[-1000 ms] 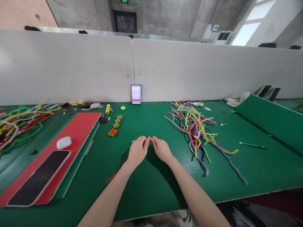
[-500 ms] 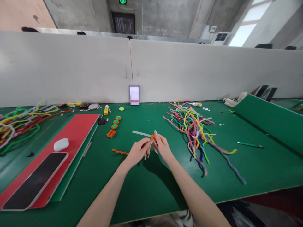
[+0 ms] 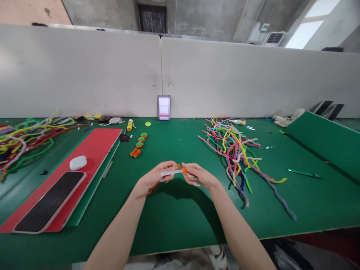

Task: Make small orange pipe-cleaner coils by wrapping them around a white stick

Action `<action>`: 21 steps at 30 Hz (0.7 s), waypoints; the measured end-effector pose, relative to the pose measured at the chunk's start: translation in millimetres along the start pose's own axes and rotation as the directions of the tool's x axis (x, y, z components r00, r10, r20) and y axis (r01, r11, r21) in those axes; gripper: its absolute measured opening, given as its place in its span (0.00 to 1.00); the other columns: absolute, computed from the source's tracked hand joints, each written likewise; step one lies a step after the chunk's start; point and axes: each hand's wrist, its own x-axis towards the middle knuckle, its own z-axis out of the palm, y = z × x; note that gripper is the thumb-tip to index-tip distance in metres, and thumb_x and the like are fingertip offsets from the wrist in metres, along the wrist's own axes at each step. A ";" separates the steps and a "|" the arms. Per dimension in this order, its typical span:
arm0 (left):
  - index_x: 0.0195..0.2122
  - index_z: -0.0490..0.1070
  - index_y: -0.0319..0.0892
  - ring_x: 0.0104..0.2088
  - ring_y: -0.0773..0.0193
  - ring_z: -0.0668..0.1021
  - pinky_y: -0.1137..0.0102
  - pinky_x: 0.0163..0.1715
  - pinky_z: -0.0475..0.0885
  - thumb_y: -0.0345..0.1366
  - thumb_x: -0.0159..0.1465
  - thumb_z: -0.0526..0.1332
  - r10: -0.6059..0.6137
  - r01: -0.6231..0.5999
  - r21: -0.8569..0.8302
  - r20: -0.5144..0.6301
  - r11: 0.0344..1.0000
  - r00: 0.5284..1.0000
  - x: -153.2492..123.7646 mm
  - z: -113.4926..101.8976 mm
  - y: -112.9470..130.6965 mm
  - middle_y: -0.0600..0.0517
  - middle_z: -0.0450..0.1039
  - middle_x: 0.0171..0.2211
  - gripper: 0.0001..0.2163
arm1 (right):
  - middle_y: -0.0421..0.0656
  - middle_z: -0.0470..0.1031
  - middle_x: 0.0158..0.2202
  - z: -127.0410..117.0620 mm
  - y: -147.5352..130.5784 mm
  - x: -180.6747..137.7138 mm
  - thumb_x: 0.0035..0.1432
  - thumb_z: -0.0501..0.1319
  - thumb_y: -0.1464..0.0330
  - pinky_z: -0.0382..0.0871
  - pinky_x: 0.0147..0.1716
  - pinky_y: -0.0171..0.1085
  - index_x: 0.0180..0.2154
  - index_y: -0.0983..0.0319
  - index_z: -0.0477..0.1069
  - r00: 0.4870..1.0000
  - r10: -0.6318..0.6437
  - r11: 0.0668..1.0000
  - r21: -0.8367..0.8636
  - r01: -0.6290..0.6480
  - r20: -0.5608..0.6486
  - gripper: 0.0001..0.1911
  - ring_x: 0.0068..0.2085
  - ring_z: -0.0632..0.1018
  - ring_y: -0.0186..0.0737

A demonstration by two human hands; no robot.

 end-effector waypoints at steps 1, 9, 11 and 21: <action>0.30 0.63 0.39 0.14 0.76 0.51 0.76 0.16 0.45 0.42 0.59 0.56 0.002 -0.002 -0.008 -0.013 1.000 1.000 0.6 -0.5 0.1 0.62 0.51 0.13 0.10 | 0.29 0.49 0.13 -2.7 0.8 0.9 0.58 0.53 0.58 0.44 0.10 0.27 0.23 0.63 0.59 1.000 0.017 1.000 -0.017 -0.017 -0.002 0.18 0.12 0.52 0.23; 0.27 0.60 0.40 0.15 0.75 0.53 0.76 0.18 0.47 0.45 0.56 0.57 -0.060 0.071 0.103 -0.110 0.992 0.992 4.5 -1.2 0.3 0.62 0.49 0.14 0.13 | 0.30 0.51 0.13 -17.0 1.8 3.0 0.55 0.53 0.53 0.50 0.12 0.28 0.23 0.62 0.57 0.990 0.101 0.941 -0.315 -0.127 -0.097 0.20 0.13 0.54 0.25; 0.26 0.60 0.40 0.15 0.75 0.53 0.76 0.18 0.50 0.46 0.57 0.55 -0.076 0.090 0.123 -0.119 0.988 0.990 3.5 -3.5 0.5 0.62 0.49 0.14 0.13 | 0.30 0.52 0.13 -18.3 5.1 3.9 0.54 0.52 0.52 0.52 0.12 0.28 0.23 0.62 0.58 0.988 0.115 0.917 -0.371 -0.147 -0.108 0.20 0.13 0.55 0.26; 0.21 0.67 0.39 0.19 0.71 0.61 0.75 0.20 0.53 0.45 0.59 0.52 0.131 0.075 0.652 -0.262 0.755 0.956 2.1 -10.7 5.3 0.57 0.58 0.17 0.16 | 0.36 0.62 0.14 -14.4 15.2 9.0 0.60 0.48 0.59 0.54 0.20 0.30 0.18 0.62 0.60 0.927 -0.201 0.459 -0.866 -0.197 -0.318 0.22 0.16 0.65 0.29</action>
